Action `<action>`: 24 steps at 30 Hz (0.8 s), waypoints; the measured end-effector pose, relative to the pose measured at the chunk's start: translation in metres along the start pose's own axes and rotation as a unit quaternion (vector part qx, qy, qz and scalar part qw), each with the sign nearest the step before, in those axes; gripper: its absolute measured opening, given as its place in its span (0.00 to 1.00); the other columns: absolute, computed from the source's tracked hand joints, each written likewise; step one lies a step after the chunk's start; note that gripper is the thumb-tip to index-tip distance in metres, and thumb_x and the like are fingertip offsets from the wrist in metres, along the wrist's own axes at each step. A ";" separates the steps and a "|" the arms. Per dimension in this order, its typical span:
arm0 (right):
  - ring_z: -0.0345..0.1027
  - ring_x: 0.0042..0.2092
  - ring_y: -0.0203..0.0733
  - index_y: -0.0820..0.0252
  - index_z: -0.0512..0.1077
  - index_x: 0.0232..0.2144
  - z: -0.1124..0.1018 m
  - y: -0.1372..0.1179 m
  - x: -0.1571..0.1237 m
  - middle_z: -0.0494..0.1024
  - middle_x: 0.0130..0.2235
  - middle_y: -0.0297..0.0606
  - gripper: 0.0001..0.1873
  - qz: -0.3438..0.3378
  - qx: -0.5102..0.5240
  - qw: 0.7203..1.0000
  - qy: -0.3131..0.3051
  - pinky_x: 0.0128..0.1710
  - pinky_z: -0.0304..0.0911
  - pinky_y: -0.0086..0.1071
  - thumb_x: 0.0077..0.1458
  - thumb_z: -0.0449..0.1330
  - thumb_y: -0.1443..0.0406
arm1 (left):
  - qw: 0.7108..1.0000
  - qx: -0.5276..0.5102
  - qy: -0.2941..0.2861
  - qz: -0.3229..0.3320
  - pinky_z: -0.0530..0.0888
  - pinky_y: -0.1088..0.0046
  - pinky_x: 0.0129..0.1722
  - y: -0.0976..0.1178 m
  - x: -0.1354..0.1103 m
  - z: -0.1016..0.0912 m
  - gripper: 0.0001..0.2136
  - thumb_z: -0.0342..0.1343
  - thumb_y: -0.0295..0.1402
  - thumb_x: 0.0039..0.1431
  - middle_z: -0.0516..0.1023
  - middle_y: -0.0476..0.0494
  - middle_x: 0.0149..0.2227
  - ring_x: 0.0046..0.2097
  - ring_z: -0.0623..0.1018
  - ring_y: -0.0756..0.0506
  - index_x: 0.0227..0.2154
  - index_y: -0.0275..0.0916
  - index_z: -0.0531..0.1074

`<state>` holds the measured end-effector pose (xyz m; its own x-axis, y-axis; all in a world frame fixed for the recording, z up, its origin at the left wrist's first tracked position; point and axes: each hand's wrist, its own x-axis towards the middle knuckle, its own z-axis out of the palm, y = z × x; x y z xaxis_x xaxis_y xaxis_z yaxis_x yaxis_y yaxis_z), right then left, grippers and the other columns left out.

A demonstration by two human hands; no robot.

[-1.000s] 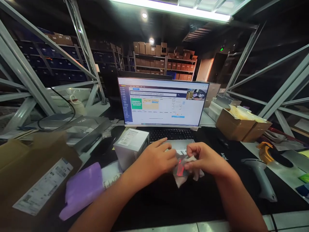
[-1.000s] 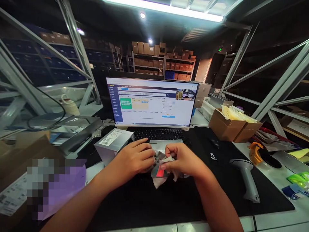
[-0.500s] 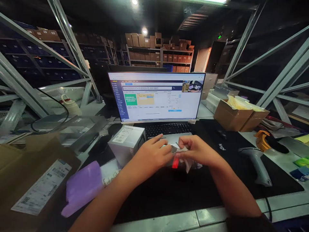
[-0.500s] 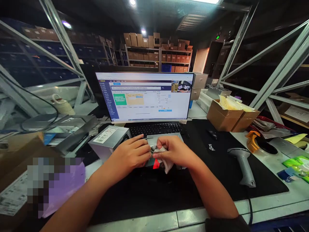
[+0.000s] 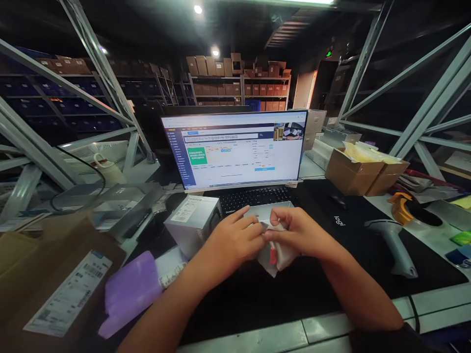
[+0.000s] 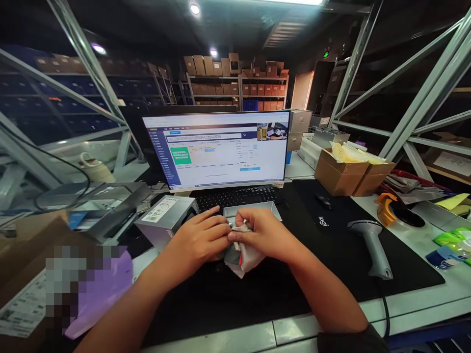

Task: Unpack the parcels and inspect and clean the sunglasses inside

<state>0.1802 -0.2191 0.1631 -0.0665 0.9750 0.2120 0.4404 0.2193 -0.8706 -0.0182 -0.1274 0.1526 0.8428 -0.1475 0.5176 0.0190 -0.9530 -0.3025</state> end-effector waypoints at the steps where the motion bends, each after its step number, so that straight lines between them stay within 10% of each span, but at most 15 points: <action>1: 0.54 0.25 0.31 0.58 0.62 0.25 -0.007 0.001 -0.001 0.61 0.23 0.25 0.19 0.005 0.025 0.999 -0.032 0.23 0.48 0.25 0.51 0.68 0.58 | 1.000 -0.005 -0.005 -0.007 0.66 0.53 0.65 -0.002 -0.001 -0.004 0.03 0.58 0.25 0.62 0.77 0.49 0.35 0.44 0.77 0.45 0.34 0.39 0.72; 7: 0.63 0.19 0.32 0.57 0.61 0.23 -0.032 -0.004 -0.011 0.70 0.21 0.28 0.24 0.073 0.079 0.982 -0.154 0.16 0.49 0.24 0.45 0.73 0.55 | 0.999 -0.037 0.012 -0.019 0.67 0.56 0.64 -0.004 -0.002 -0.017 0.04 0.58 0.27 0.63 0.77 0.51 0.34 0.43 0.77 0.47 0.32 0.39 0.73; 14: 0.63 0.22 0.33 0.57 0.62 0.24 0.011 -0.009 -0.003 0.69 0.20 0.28 0.23 0.026 0.057 0.997 0.037 0.19 0.51 0.24 0.48 0.71 0.52 | 0.999 0.032 0.019 -0.011 0.64 0.52 0.66 0.003 0.003 -0.007 0.07 0.53 0.24 0.65 0.76 0.48 0.32 0.42 0.77 0.46 0.32 0.37 0.74; 18: 0.62 0.19 0.32 0.55 0.60 0.25 -0.020 0.007 0.007 0.66 0.19 0.24 0.28 0.026 0.181 0.981 0.057 0.18 0.52 0.24 0.43 0.74 0.50 | 0.997 -0.015 0.032 -0.069 0.62 0.48 0.66 -0.011 -0.005 -0.017 0.03 0.57 0.28 0.64 0.78 0.48 0.35 0.43 0.77 0.45 0.34 0.38 0.73; 24: 0.60 0.22 0.31 0.55 0.64 0.25 -0.070 0.029 0.010 0.64 0.21 0.25 0.27 -0.066 0.208 0.903 0.371 0.22 0.60 0.25 0.43 0.75 0.47 | 0.962 -0.054 0.199 -0.180 0.69 0.51 0.61 -0.023 -0.015 -0.029 0.05 0.62 0.25 0.58 0.77 0.49 0.35 0.39 0.77 0.47 0.31 0.40 0.71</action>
<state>0.2553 -0.2058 0.1713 0.5922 0.6809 0.4309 0.0879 0.4770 -0.8745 -0.0469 -0.1110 0.1752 0.5200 0.1275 0.8446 0.1969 -0.9801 0.0267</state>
